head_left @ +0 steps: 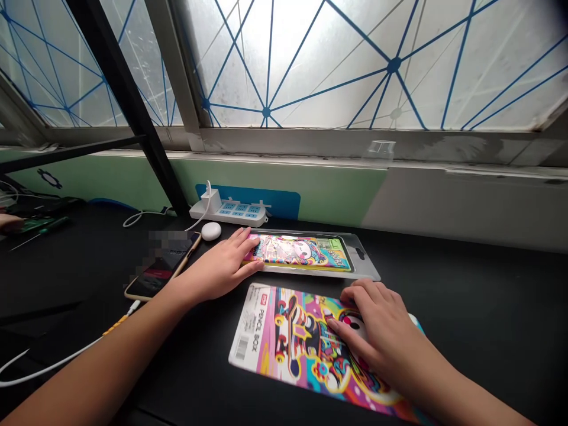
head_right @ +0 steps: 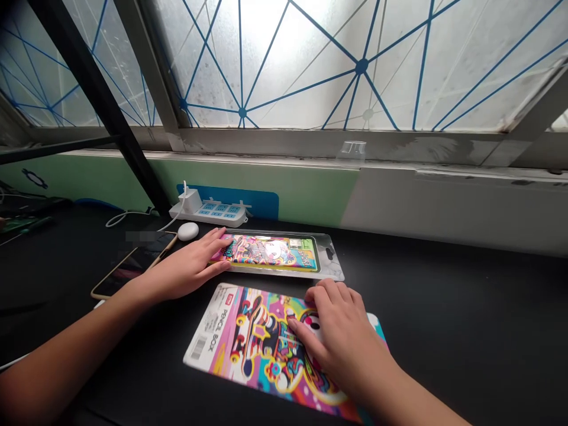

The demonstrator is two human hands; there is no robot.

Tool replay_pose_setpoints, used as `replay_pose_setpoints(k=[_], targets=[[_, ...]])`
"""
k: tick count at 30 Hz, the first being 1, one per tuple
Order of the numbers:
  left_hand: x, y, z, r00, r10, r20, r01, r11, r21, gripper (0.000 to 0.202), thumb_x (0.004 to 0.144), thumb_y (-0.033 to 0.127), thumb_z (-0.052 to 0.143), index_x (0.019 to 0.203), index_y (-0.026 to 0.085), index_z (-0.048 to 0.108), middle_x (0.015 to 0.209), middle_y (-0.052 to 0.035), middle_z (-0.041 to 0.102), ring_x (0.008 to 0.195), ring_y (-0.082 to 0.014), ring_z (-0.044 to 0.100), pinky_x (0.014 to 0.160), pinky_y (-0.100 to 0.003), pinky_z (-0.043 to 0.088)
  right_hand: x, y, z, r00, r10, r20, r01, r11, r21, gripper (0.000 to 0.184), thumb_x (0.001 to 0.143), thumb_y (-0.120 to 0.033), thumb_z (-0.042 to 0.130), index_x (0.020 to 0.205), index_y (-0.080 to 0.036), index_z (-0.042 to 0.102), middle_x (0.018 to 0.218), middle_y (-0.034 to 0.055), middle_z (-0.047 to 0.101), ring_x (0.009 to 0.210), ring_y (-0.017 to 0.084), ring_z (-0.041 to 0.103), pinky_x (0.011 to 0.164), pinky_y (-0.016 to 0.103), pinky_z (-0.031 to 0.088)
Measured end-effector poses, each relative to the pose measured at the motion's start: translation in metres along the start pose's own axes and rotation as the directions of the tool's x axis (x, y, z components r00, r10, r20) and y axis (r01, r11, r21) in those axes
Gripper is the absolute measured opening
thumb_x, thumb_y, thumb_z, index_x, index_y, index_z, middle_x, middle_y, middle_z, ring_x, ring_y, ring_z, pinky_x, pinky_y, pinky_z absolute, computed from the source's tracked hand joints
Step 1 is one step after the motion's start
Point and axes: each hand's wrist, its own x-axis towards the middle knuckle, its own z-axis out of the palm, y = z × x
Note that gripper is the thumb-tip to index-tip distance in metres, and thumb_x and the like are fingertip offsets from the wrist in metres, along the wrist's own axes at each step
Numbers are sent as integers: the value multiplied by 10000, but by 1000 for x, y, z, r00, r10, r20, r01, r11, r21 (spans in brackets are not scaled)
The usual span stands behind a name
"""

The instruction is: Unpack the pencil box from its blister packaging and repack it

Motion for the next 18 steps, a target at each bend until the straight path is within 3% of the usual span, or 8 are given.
replay_pose_setpoints(k=[6,10,13,16,18], targets=[[-1,20,6,993,35,-113,-20,991,132,523,1051,402,351,1525,194,423,1634,-128,338,1529,-317,265,1189,-583,277,-4,-12,-6,999,38,30,-40,996,75,282,944,-512,547,860,-244,517,828,51,633,741,224,591,668,363,487],[0,39,15,976,156,-153,-130,977,167,603,1043,500,406,1559,190,376,1623,-167,349,1508,-347,307,1181,-570,290,-5,-6,-23,992,36,124,-57,984,166,313,968,-546,490,863,-252,514,663,-5,605,575,171,538,540,296,396],[1,46,17,964,215,-157,-192,970,149,542,1046,528,397,1458,202,527,1559,-167,461,1451,-355,410,1160,-577,311,5,25,-40,972,49,231,-107,964,245,420,966,-607,468,767,-246,549,632,-6,582,573,160,505,543,291,374],[-1,45,12,941,239,-240,-238,971,35,463,1077,438,345,1142,196,734,1354,-115,667,1258,-286,611,1063,-447,451,17,71,-56,922,170,349,-270,927,261,540,930,-687,471,655,-229,545,596,-7,537,567,152,471,524,285,341],[-3,43,8,928,232,-291,-256,966,-46,486,1079,403,348,934,193,761,1184,-84,748,1101,-244,687,975,-375,510,21,99,-64,868,245,432,-380,889,257,560,903,-719,489,678,-219,606,627,0,579,575,153,493,529,285,352]])
